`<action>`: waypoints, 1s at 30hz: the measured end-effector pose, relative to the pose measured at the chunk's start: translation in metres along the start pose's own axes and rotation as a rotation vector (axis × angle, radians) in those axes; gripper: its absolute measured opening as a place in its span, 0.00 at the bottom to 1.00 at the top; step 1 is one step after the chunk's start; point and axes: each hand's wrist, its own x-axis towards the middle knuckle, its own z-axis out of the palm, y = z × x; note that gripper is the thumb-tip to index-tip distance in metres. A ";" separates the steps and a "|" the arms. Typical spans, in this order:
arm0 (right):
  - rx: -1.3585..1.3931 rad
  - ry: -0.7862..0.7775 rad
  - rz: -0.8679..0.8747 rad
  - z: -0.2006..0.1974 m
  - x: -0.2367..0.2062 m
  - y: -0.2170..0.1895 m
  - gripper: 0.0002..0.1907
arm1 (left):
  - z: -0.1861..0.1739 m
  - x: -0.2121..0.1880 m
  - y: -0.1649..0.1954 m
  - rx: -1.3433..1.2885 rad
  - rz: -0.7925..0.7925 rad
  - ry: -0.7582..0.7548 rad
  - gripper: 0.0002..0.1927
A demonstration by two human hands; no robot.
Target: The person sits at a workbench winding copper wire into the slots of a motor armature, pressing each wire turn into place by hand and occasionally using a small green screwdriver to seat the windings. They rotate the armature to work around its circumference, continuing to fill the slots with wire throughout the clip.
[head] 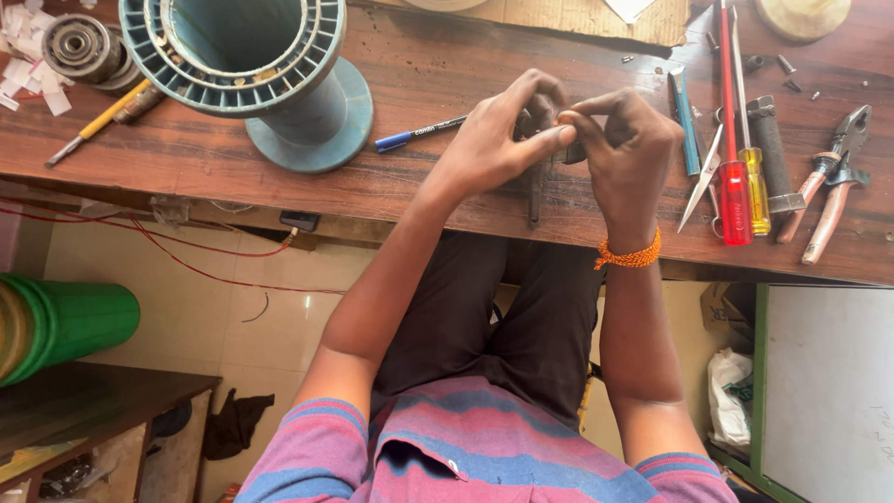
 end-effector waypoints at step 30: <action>0.000 0.094 0.141 0.050 -0.100 0.012 0.02 | -0.022 -0.018 -0.024 0.242 0.521 -0.122 0.27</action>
